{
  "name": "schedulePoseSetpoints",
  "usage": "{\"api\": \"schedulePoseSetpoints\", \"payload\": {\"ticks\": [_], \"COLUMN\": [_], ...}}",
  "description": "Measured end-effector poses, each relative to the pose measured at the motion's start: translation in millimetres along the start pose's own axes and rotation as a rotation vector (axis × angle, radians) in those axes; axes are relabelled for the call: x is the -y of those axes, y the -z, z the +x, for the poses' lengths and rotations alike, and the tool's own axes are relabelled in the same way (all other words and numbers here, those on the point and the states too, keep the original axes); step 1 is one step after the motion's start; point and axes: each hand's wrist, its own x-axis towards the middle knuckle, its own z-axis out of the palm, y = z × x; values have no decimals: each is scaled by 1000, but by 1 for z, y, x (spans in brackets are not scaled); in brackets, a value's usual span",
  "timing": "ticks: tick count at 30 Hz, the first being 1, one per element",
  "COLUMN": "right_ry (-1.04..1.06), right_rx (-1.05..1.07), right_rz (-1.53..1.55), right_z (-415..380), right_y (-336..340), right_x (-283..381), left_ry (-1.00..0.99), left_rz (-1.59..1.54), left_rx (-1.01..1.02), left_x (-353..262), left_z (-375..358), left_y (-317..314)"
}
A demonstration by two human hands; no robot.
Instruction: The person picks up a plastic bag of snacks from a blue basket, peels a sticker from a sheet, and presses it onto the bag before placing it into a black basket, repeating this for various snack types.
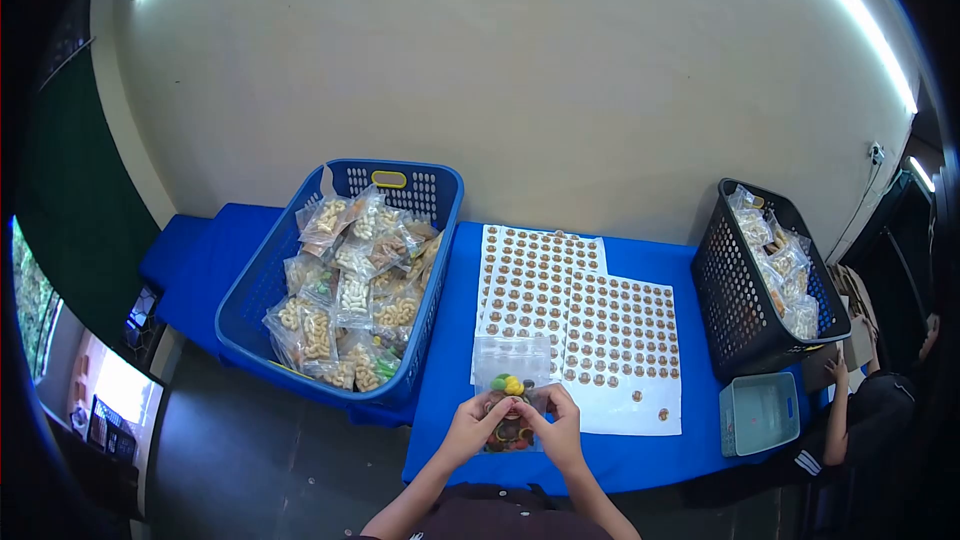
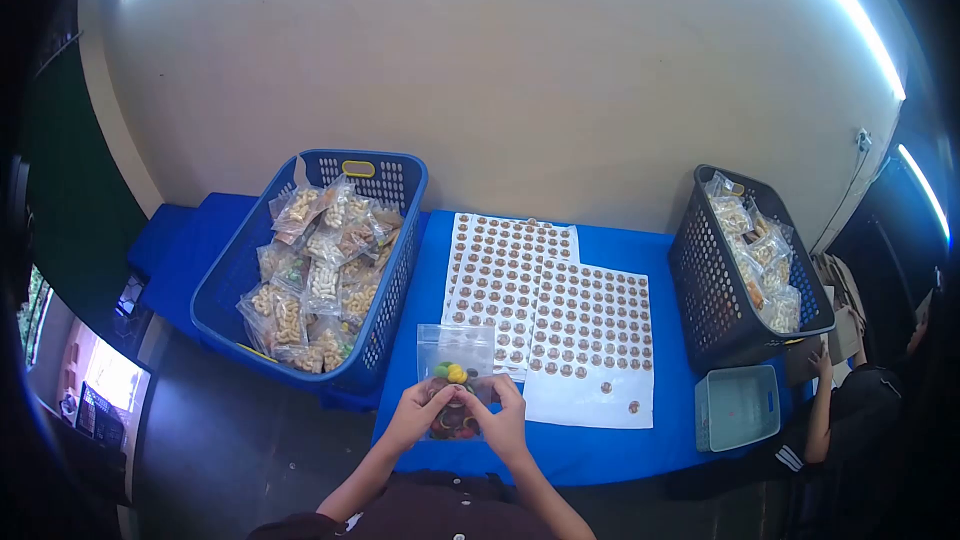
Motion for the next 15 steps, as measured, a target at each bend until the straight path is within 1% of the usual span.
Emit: {"api": "schedulePoseSetpoints", "payload": {"ticks": [2, 5, 8, 9, 11, 14, 15], "right_ry": [-10, -140, -117, -149, -215, -234, -147], "right_rx": [1, 27, -17, -21, -31, 38, 21], "right_rz": [75, 292, 323, 353, 414, 309, 188], "right_z": [2, 5, 9, 11, 13, 14, 15], "right_y": [1, 6, 7, 7, 8, 11, 9], "right_x": [-1, -2, 5, 5, 2, -6, -10], "left_ry": [30, 53, 74, 84, 58, 18, 4], "left_rz": [17, 29, -42, -78, -21, 92, 135], "left_rx": [16, 65, 84, 83, 103, 119, 123], "left_x": [6, 3, -1, -1, -2, -4, -6], "left_z": [3, 5, 7, 8, 9, 10, 10], "left_y": [3, 3, 1, 1, 1, -1, -2]}}
